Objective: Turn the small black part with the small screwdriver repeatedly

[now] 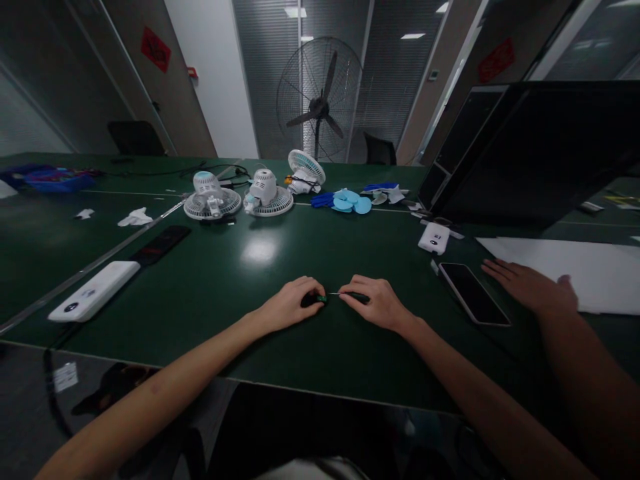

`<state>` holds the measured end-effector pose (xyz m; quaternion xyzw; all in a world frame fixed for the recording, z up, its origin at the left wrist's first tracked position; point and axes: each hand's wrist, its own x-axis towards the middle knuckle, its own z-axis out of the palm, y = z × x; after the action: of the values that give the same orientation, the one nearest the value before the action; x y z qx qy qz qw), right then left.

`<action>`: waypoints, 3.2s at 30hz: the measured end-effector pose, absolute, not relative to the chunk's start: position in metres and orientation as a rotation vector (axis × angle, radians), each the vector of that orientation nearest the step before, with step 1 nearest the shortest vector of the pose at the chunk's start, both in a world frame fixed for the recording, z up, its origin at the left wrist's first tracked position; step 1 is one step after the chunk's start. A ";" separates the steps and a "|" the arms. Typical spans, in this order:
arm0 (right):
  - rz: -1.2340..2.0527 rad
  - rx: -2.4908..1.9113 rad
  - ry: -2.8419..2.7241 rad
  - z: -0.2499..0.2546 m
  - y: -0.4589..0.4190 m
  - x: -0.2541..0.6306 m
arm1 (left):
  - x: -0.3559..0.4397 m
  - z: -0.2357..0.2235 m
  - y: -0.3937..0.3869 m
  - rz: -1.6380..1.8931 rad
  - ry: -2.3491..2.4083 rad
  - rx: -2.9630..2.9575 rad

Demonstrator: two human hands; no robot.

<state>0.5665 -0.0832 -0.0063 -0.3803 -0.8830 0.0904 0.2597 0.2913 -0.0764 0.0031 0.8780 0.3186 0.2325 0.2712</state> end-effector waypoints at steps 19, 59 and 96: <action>0.266 -0.969 -2.444 -0.003 -0.088 0.560 | 0.289 0.001 -0.072 0.616 0.831 2.422; 0.327 -1.055 -2.288 -0.005 -0.081 0.570 | 0.270 0.010 -0.079 0.456 0.619 2.644; 0.420 -1.058 -2.322 -0.005 -0.082 0.573 | 0.001 -0.002 -0.007 0.591 2.565 1.925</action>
<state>0.5732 -0.0817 -0.0047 -0.3934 -0.8634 0.1563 0.2743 0.0012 -0.0066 -0.0025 0.5891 0.7853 0.1810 -0.0598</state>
